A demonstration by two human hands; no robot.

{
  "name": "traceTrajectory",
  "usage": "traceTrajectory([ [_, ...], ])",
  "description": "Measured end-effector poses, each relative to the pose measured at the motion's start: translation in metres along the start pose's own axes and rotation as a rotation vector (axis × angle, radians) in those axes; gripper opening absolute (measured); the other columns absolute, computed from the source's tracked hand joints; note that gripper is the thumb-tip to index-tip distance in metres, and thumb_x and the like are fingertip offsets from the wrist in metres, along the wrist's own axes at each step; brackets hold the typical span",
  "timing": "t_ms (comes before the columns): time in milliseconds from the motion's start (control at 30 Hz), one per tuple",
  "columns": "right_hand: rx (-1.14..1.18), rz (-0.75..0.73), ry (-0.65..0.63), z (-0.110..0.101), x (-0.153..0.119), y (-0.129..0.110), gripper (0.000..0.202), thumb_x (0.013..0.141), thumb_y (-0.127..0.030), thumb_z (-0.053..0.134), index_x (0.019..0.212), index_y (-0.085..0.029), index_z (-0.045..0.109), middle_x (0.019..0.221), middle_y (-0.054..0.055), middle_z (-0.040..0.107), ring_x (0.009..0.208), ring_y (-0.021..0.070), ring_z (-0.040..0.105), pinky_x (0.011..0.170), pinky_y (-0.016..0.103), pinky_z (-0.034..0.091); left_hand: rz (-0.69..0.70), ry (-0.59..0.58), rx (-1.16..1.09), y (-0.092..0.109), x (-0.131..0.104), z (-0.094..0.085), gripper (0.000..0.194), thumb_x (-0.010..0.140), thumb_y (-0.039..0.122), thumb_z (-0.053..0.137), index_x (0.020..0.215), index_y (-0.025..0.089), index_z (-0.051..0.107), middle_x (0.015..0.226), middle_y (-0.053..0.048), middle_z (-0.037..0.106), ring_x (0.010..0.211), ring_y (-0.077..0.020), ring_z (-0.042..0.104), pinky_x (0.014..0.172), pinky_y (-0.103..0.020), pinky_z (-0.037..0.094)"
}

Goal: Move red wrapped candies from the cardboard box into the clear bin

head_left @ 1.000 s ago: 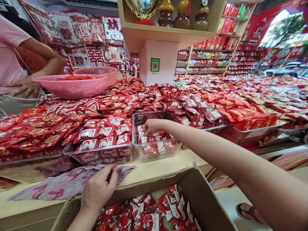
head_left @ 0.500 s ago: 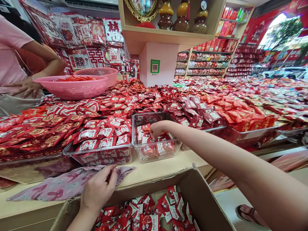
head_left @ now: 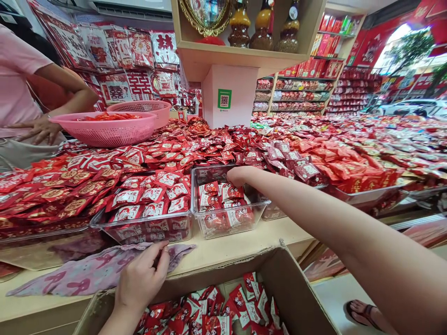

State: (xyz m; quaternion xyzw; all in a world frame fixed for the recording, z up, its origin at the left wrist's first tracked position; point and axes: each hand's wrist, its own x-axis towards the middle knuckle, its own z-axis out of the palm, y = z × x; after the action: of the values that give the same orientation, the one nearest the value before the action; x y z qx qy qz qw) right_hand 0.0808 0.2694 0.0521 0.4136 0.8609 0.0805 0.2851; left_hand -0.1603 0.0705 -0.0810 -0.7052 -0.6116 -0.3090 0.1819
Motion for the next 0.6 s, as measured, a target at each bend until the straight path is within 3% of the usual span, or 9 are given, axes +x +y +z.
traceTrajectory([
  [167, 0.000, -0.053, 0.057, 0.004, 0.000, -0.009, 0.032, 0.065, -0.006, 0.052, 0.095, -0.003, 0.062, 0.100, 0.018, 0.060, 0.092, 0.0244, 0.055, 0.076, 0.029, 0.041, 0.016, 0.017, 0.010, 0.000, 0.001, 0.000, 0.021, 0.077, 0.030, 0.044, 0.089, 0.021, 0.060, 0.082, -0.001, 0.069, 0.070, -0.0151, 0.064, 0.064, -0.023, 0.047],
  [300, -0.020, -0.004, 0.043, 0.005, 0.004, -0.011, 0.036, 0.064, -0.009, 0.055, 0.099, 0.000, 0.060, 0.100, 0.021, 0.059, 0.094, 0.0261, 0.055, 0.076, 0.029, 0.042, 0.025, 0.021, 0.017, 0.001, 0.001, 0.000, 0.021, 0.077, 0.029, 0.044, 0.088, 0.020, 0.060, 0.081, -0.001, 0.069, 0.068, -0.0150, 0.064, 0.063, -0.022, 0.047],
  [467, 0.140, 0.024, 0.274, 0.009, 0.008, -0.011, 0.036, 0.067, -0.014, 0.054, 0.101, -0.006, 0.059, 0.096, 0.018, 0.061, 0.090, 0.0238, 0.057, 0.072, 0.027, 0.044, 0.030, 0.021, 0.027, 0.002, 0.002, -0.001, 0.022, 0.077, 0.029, 0.044, 0.087, 0.019, 0.060, 0.082, -0.002, 0.069, 0.069, -0.0150, 0.064, 0.064, -0.022, 0.047],
  [600, 0.140, 0.000, 0.308, 0.016, 0.016, -0.013, 0.034, 0.066, -0.018, 0.055, 0.098, -0.008, 0.060, 0.092, 0.015, 0.062, 0.085, 0.0233, 0.059, 0.068, 0.027, 0.045, 0.031, 0.029, 0.023, 0.001, 0.002, 0.000, 0.022, 0.077, 0.029, 0.044, 0.088, 0.019, 0.061, 0.081, -0.002, 0.069, 0.069, -0.0148, 0.064, 0.064, -0.022, 0.047],
])
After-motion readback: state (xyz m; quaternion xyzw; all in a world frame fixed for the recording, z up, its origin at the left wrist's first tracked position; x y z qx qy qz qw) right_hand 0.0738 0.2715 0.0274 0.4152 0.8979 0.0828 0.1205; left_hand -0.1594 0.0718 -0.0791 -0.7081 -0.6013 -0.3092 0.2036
